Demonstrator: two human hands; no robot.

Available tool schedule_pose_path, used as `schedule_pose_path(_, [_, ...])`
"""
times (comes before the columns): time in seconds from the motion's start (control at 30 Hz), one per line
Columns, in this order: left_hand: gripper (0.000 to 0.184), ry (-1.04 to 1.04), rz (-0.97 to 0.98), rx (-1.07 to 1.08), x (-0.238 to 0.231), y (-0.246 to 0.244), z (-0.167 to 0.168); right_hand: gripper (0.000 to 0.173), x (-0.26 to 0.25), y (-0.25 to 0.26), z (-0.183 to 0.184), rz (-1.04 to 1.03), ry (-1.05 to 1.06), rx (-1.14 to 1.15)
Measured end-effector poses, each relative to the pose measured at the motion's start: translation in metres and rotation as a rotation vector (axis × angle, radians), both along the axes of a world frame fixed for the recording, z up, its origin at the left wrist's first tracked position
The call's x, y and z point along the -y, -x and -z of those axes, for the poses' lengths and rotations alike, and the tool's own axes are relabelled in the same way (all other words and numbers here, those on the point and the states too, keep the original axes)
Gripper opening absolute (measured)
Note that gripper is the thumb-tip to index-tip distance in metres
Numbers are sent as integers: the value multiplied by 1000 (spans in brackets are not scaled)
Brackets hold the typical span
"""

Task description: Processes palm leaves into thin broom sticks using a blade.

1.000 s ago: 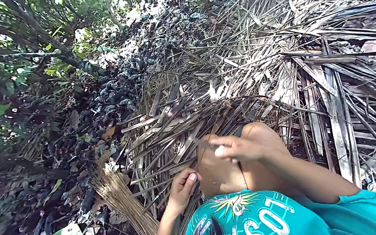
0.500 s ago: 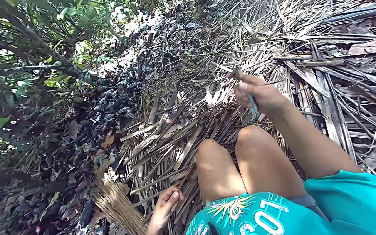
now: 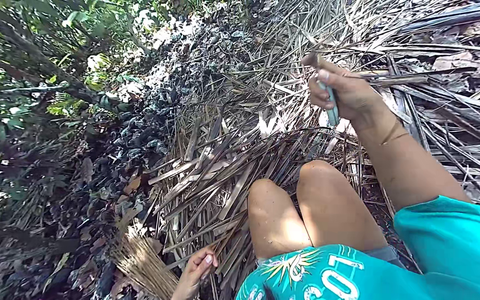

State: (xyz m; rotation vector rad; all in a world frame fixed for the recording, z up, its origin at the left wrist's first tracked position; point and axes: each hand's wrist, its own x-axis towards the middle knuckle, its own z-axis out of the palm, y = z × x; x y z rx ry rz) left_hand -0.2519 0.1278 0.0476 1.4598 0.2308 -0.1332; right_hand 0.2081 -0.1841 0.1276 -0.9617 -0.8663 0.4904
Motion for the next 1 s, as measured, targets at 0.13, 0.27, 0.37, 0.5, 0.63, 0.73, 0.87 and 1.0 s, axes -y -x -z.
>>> schedule_pose_path(0.13, [20,35,6,-79,-14,21,8,31,26,-24,-14,163,6,2])
schedule_pose_path(0.27, [19,72,-52,-135,-22,36,17,36,67,-69,-31,328,-80,-91])
schedule_pose_path(0.37, [19,107,-160,-143,-2,18,11,22,77,-63,-40,441,-33,8])
schedule_pose_path(0.5, [17,239,-173,-122,43,-44,-5,29,6,60,2,225,391,141])
schedule_pose_path(0.63, [11,558,-115,-117,68,-82,-16,45,-47,150,58,-407,530,230])
schedule_pose_path(0.73, [9,753,-59,-151,69,-85,-12,40,-55,167,67,-602,419,32])
schedule_pose_path(0.87, [8,897,18,-176,58,-65,7,45,-42,120,48,-495,353,-73])
schedule_pose_path(1.0, [10,900,29,-189,45,-45,26,45,-27,64,26,-336,108,-119])
